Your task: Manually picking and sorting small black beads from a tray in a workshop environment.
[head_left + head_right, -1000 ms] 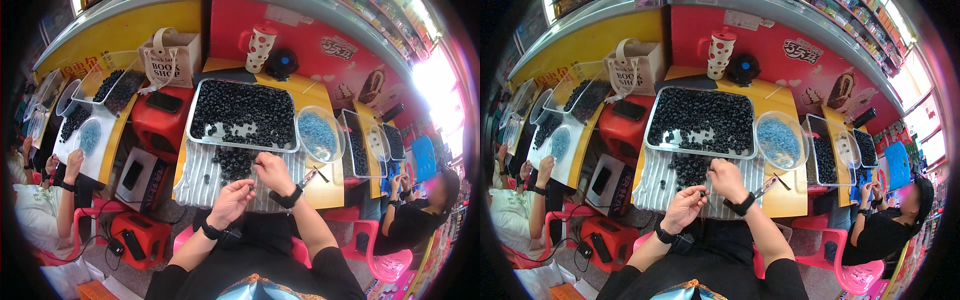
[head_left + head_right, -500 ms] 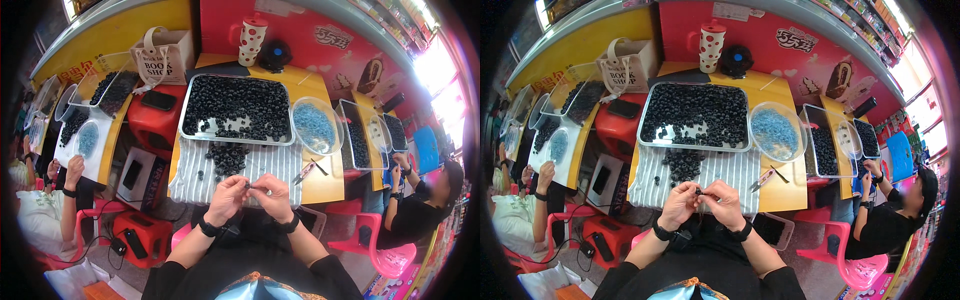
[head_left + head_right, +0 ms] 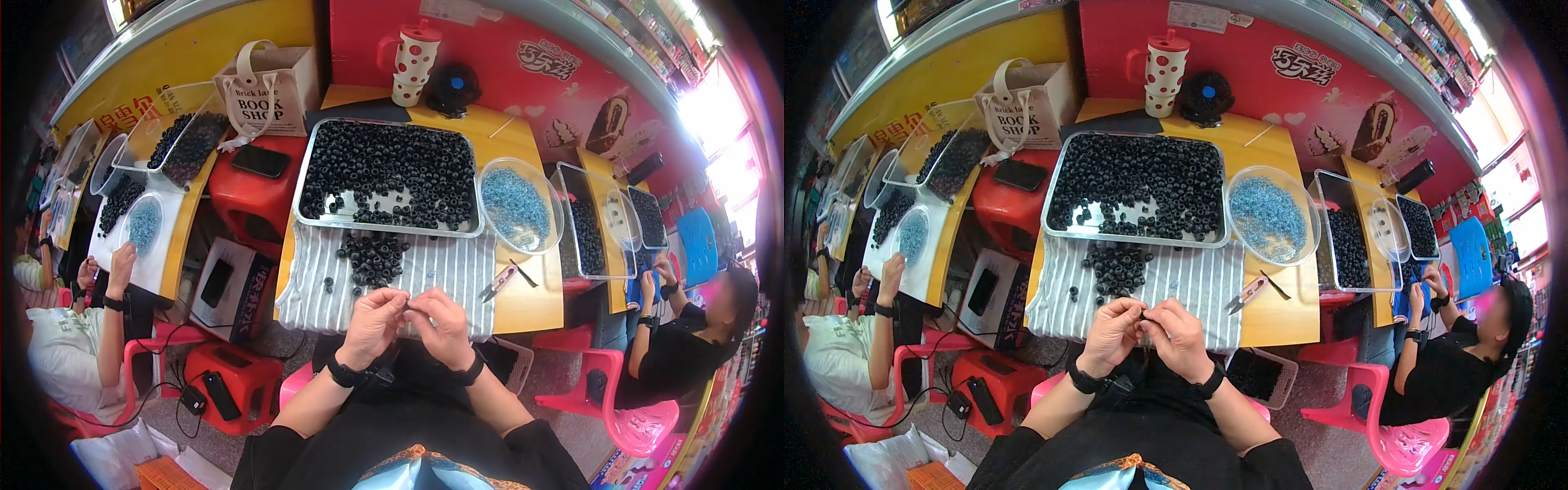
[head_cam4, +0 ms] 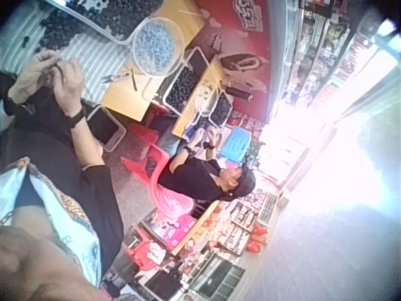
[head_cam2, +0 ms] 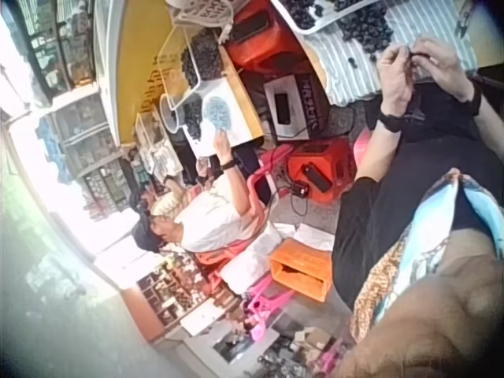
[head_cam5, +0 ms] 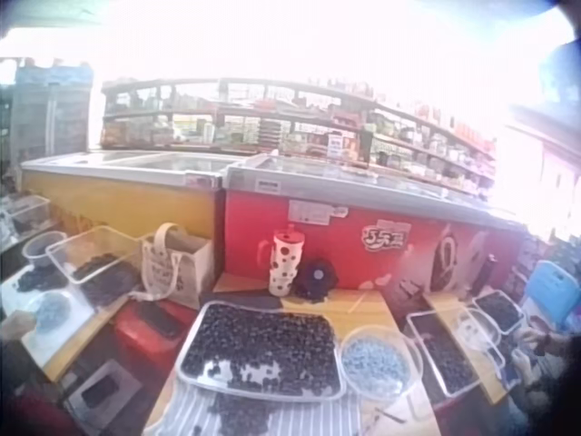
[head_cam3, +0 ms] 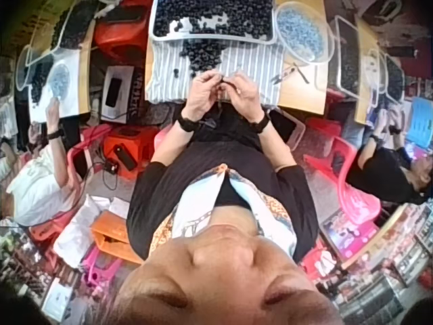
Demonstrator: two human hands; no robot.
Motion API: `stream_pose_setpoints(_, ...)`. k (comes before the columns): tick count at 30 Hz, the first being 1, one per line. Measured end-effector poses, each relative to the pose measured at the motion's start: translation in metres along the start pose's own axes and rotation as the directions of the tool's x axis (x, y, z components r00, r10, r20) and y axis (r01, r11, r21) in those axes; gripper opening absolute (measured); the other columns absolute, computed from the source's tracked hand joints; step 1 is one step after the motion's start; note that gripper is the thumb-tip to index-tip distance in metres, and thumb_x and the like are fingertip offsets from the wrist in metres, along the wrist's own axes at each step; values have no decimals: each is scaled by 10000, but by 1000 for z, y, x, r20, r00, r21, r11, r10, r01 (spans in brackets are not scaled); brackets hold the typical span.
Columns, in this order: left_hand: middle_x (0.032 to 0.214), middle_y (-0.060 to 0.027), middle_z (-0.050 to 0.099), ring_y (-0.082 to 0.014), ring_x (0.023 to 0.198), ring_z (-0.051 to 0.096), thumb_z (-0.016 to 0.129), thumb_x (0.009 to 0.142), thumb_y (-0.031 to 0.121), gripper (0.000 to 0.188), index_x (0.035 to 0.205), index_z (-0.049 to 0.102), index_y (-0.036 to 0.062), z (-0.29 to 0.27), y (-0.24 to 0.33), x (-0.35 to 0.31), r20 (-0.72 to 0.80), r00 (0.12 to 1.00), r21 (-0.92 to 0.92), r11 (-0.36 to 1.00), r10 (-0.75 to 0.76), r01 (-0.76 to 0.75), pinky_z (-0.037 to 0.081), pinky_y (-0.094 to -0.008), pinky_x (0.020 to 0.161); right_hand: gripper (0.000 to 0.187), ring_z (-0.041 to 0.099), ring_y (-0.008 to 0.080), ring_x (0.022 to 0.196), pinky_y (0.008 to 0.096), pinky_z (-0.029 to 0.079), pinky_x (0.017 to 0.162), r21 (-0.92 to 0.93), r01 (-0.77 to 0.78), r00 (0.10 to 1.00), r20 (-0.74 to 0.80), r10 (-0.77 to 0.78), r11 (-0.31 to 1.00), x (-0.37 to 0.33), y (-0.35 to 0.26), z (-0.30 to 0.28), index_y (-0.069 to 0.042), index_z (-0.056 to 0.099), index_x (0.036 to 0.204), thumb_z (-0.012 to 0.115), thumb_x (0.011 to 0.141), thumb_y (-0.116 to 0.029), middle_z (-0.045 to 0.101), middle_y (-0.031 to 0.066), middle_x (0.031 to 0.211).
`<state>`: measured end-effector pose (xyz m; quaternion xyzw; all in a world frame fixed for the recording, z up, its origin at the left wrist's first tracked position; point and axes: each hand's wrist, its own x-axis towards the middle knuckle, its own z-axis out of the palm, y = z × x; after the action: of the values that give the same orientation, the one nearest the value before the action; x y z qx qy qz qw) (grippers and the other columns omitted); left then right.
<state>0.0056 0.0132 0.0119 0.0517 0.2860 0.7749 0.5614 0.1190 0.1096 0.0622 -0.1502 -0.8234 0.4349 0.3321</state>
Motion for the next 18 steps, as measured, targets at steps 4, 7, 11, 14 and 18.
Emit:
stream_pose_setpoints(4,854,-28,654,-86,661,605,656,901,105,195,1069,624,12,-1,1,-1,-6,999,38,999,-38,39,484,-200,540,176,612,126,665,249,485,582,184,-148,989,48,141,972,0,1,-3,13,648,922,712,759,34,622,62,785)
stream_pose_setpoints(7,855,-27,638,-85,649,603,665,891,93,351,1204,537,-3,2,9,-1,62,997,8,999,-49,49,486,-195,535,182,581,70,654,224,464,569,321,-333,938,205,278,887,9,-6,-12,6,654,949,720,779,16,616,20,754)
stream_pose_setpoints(11,841,-25,617,-84,646,603,677,877,72,521,1322,422,-19,-2,11,0,124,991,22,999,-52,50,486,-187,529,200,542,35,644,194,426,552,394,-502,841,428,330,770,15,0,-17,5,664,990,720,797,1,627,-3,757)
stream_pose_setpoints(14,831,-26,611,-82,642,603,680,872,65,524,1321,424,-23,-6,12,-2,169,985,11,1000,-29,27,471,-178,510,172,556,41,644,195,432,557,429,-499,836,466,288,753,14,7,-14,5,670,978,705,810,4,645,3,777)
stream_pose_setpoints(18,820,-21,600,-77,628,596,658,885,53,477,1309,449,-7,-6,11,0,154,987,28,999,-48,44,450,-176,479,127,606,71,672,218,465,579,515,-424,892,379,245,745,6,17,-7,2,681,944,686,817,1,678,32,791)
